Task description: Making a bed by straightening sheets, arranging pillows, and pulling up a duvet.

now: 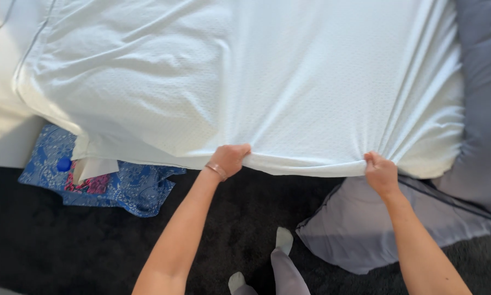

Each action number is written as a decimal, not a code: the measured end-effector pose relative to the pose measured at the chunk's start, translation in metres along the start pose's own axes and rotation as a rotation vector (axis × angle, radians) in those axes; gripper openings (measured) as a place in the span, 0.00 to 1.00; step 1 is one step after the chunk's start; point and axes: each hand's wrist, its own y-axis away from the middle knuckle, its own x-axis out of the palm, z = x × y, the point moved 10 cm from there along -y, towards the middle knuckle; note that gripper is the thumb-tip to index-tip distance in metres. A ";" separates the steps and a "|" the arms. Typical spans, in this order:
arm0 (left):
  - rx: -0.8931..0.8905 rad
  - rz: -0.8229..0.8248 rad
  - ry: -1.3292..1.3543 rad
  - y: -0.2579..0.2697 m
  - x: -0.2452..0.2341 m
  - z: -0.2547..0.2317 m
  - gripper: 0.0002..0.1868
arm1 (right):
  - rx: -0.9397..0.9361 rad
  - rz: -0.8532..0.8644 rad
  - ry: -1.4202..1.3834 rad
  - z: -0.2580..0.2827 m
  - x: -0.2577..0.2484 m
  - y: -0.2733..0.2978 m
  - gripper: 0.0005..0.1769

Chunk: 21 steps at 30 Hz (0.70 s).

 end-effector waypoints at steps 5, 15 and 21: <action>-0.079 0.235 -0.230 0.043 0.032 0.020 0.06 | -0.069 0.030 0.190 0.057 -0.016 0.047 0.14; -0.145 0.390 -0.235 0.109 0.040 0.008 0.10 | 0.055 0.079 0.271 0.092 -0.046 0.108 0.23; -0.120 0.535 -0.131 0.147 0.083 0.013 0.13 | 0.134 0.136 0.367 0.074 -0.048 0.145 0.26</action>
